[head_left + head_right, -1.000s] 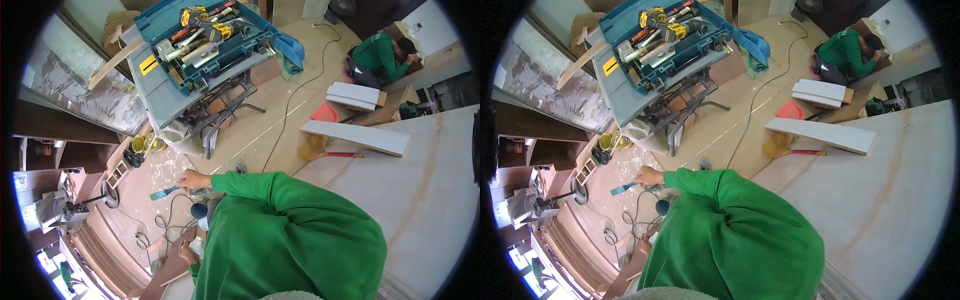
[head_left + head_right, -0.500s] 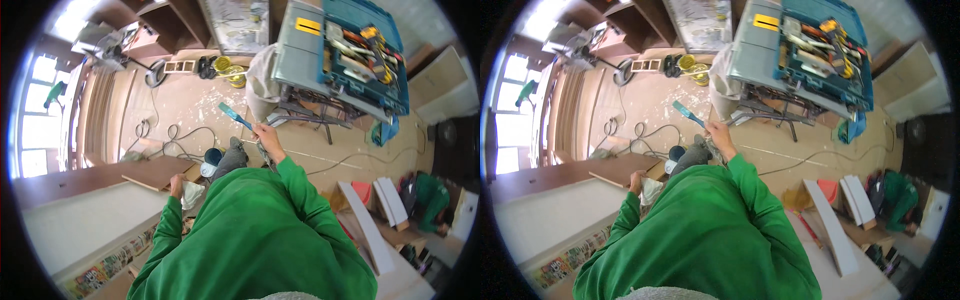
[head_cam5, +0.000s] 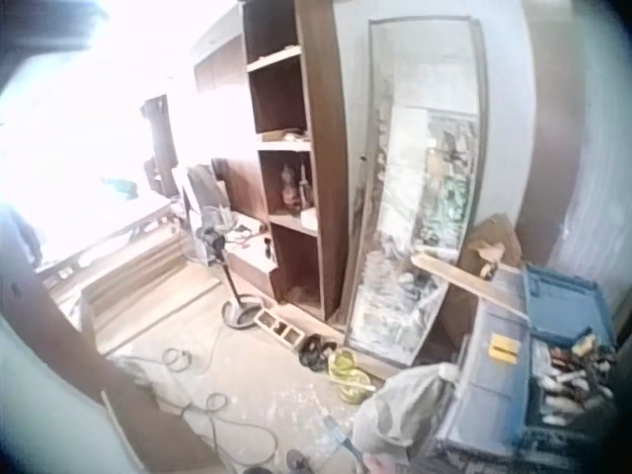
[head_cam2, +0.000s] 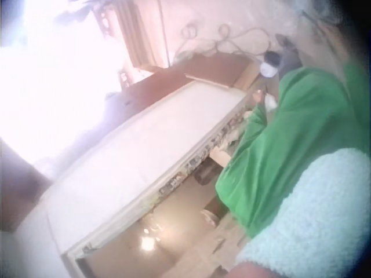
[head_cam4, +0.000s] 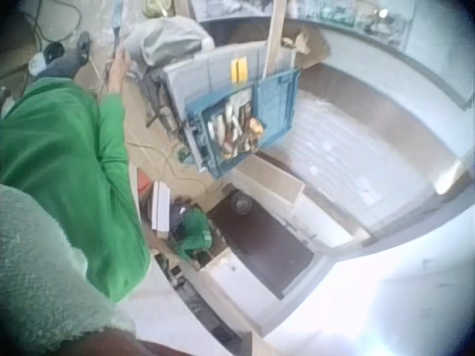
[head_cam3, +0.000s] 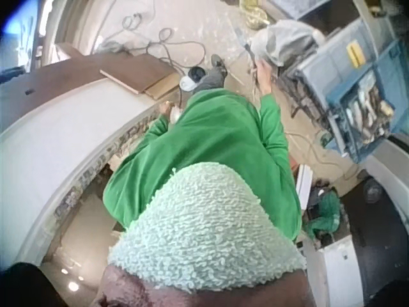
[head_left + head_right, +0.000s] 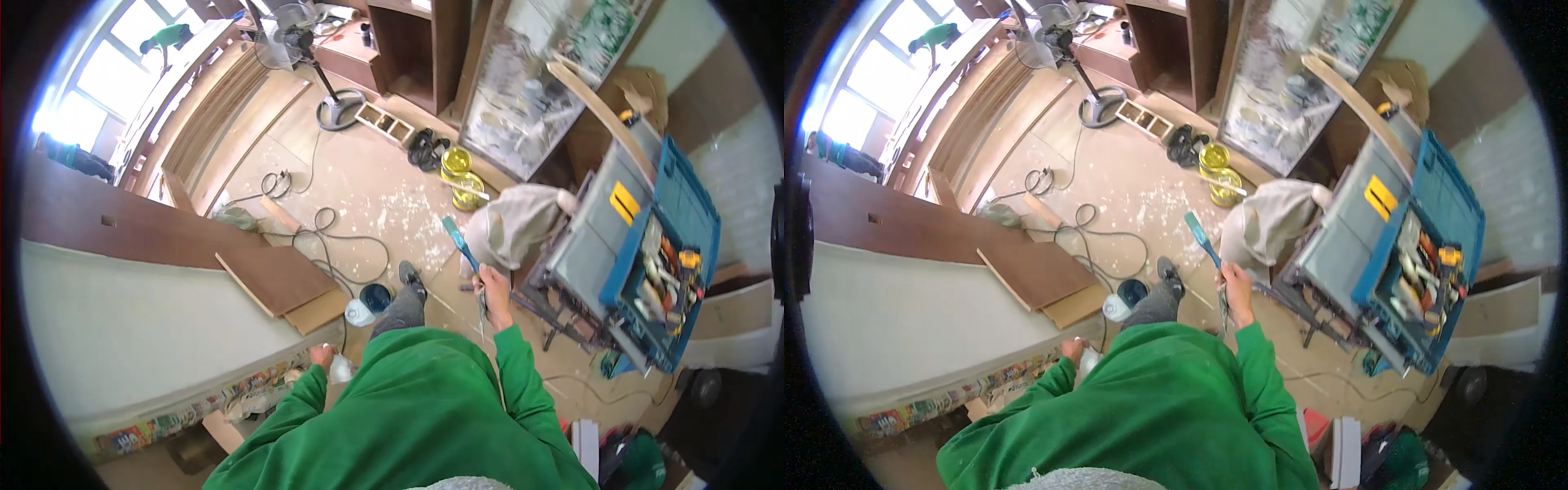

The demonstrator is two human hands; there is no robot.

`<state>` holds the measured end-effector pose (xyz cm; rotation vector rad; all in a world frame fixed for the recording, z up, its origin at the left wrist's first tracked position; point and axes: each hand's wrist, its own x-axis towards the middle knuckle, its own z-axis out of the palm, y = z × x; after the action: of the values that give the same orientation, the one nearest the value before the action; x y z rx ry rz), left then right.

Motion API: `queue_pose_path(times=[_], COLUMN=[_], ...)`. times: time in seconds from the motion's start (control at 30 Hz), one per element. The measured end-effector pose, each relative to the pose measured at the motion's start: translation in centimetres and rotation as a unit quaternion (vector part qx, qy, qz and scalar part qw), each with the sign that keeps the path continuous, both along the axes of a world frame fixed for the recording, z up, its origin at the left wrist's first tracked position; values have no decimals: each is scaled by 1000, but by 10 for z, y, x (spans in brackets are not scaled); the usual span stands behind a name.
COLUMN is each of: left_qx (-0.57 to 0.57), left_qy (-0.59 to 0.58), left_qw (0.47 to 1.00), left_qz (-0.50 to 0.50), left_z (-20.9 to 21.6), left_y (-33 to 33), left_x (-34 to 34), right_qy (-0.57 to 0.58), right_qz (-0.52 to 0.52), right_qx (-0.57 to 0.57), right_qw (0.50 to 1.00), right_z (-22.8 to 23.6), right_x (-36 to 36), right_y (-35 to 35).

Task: The person uses a scraper to apply plaster to the edges of a wall, stirs blue paint in a bucket, and then uses a brush to apply a base coat along the corner of the wall.

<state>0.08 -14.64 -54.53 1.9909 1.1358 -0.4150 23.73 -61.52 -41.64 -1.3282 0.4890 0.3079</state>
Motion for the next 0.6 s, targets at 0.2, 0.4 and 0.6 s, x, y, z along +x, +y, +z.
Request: queue_pose_path(times=[0.2, 0.4, 0.6], left_qx=[157, -56, -161], left_qy=[-172, -194, -196], left_qw=[902, 978, 956], left_qz=[-363, -57, 146], left_z=[-36, 22, 103], left_y=[34, 58, 45], left_x=[94, 247, 286], right_qy=[40, 28, 63], right_qz=[35, 97, 176], right_qx=[24, 55, 103], right_qw=[998, 993, 977], right_z=[-4, 25, 31], right_x=[110, 218, 297], right_y=[39, 90, 131])
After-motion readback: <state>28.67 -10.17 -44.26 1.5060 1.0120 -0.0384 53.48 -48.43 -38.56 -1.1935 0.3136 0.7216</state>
